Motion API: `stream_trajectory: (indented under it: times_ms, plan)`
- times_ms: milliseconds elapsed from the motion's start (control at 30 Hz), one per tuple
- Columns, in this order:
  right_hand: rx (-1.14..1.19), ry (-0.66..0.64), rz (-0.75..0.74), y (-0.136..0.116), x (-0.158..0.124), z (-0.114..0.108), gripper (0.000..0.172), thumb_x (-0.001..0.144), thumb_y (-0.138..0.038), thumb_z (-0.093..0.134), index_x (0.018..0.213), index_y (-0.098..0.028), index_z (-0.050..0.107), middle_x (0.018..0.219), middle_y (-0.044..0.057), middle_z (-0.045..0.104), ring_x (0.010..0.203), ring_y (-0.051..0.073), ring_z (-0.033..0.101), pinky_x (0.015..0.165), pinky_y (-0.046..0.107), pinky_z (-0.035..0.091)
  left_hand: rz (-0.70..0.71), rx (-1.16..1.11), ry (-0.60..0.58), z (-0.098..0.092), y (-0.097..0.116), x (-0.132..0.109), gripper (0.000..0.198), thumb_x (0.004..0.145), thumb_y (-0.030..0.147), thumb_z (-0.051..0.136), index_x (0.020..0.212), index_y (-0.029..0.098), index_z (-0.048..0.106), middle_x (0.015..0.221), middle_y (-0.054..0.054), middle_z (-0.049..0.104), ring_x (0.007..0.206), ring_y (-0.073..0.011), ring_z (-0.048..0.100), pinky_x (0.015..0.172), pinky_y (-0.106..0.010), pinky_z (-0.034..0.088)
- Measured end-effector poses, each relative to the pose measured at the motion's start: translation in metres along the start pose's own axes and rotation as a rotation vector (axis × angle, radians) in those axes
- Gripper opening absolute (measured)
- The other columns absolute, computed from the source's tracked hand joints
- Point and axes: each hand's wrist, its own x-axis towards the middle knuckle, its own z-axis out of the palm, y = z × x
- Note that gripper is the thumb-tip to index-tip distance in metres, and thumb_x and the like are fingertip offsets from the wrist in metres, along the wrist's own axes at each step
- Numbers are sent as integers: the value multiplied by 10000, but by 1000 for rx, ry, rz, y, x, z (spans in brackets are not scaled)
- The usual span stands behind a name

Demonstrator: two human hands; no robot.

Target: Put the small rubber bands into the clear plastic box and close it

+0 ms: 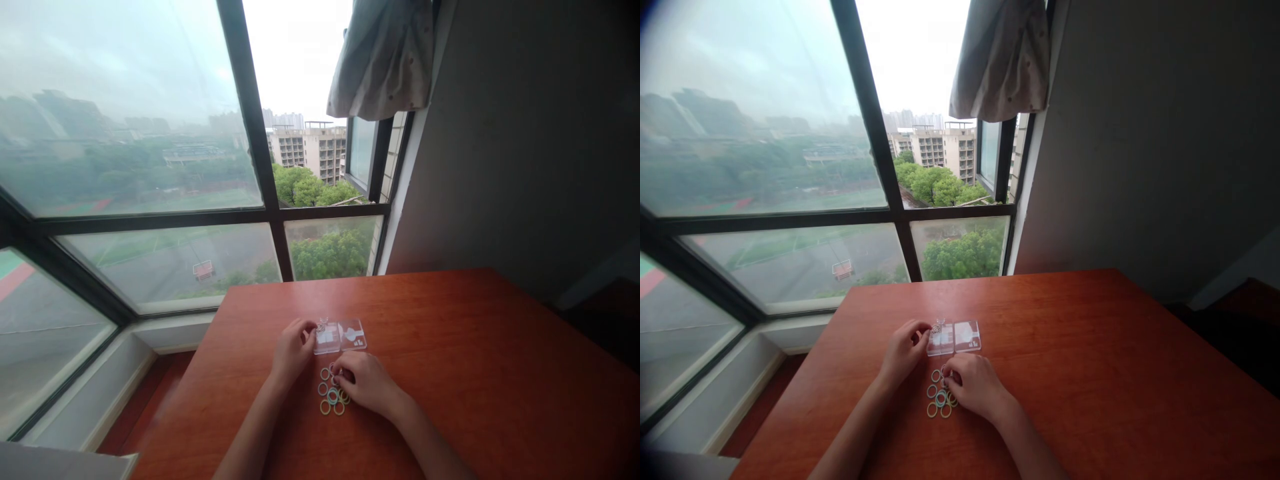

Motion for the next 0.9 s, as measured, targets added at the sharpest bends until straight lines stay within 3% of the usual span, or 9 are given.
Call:
stream_trajectory:
  times_ms: [167,300,500,767,900]
  plan:
    - [140,47,-5,0,2,0,90,768,-147,625,805,-205,684,695,-14,632,628,123,556,603,212,397,7,-19,2,-2,2,0,170,836,225,485,852,184,649,772,-20,627,627,-137,540,611,-249,415]
    - [233,162,43,1,5,-2,52,785,-188,629,761,-191,675,640,-16,594,577,116,514,557,210,378,49,-59,-19,-3,9,-1,176,860,253,497,857,177,655,754,-23,608,632,-132,521,604,-240,412]
    - [331,344,151,5,8,-6,112,806,-265,617,770,-172,666,594,-27,536,553,118,477,531,215,360,182,-229,-183,-2,25,-5,169,888,268,517,874,168,652,774,-17,604,599,-98,491,580,-209,399]
    - [396,361,186,4,8,-8,150,824,-304,603,779,-172,657,599,-27,523,563,121,462,531,216,350,215,-247,-232,5,32,-9,101,836,193,573,824,173,671,743,-13,627,621,-103,517,584,-199,401]
    - [371,367,195,5,9,-7,140,834,-294,588,831,-176,663,618,-21,551,565,125,477,539,218,364,177,-202,-169,5,27,-6,112,829,199,551,799,175,656,726,-7,624,613,-107,517,586,-206,405]
